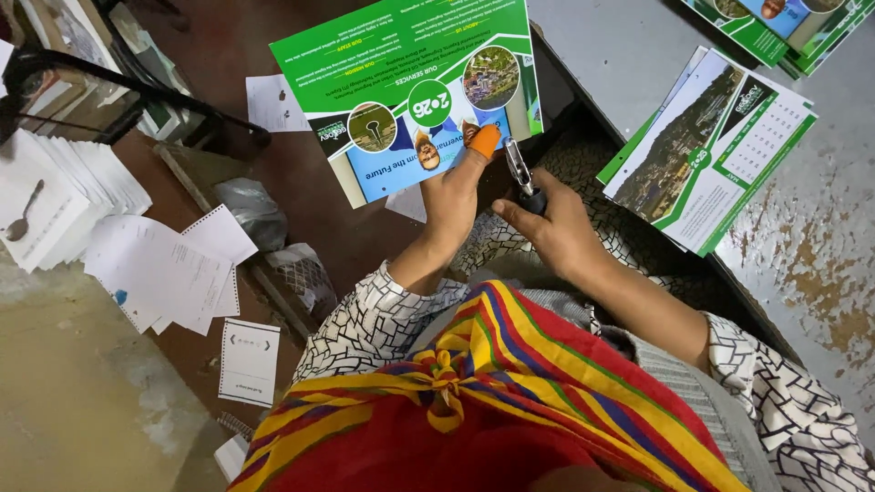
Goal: The person staples printed calendar sheets together using a handheld stapler. They pick up a stack of sheets, align them, and apply staples at the top and bottom edges. The person then places the stapled stack on the table and repeats the process with another set of sheets.
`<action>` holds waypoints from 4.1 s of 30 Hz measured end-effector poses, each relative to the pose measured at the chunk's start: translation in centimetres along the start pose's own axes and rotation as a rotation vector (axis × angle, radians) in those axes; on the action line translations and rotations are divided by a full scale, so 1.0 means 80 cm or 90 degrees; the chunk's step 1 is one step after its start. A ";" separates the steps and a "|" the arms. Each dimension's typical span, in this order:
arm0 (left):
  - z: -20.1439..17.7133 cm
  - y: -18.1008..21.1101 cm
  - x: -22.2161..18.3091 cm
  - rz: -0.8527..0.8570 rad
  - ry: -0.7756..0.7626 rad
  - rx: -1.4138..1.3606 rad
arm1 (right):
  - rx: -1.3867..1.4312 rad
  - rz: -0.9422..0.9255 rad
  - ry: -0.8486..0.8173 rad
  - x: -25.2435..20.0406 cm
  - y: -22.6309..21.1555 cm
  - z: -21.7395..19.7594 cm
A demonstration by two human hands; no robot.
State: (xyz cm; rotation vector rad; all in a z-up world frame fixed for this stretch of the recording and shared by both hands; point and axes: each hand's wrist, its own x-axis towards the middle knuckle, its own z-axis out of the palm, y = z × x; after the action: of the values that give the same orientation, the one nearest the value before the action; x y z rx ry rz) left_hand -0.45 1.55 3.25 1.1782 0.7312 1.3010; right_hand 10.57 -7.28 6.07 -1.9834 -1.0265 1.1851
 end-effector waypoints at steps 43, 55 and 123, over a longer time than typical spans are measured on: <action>-0.001 -0.015 -0.004 -0.008 0.011 -0.034 | 0.053 -0.074 0.032 0.028 0.017 0.012; -0.032 -0.068 0.007 0.063 -0.002 0.121 | 0.102 -0.039 0.077 0.038 0.045 0.017; 0.266 0.002 -0.036 0.054 -0.636 -0.019 | 0.324 -0.417 0.509 -0.102 0.219 -0.250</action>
State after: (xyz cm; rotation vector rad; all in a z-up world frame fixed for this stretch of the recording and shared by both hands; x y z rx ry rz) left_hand 18.64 -6.28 9.13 1.6246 -0.0731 0.6253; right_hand 31.56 -25.42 4.02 -1.3356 -0.7409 0.2027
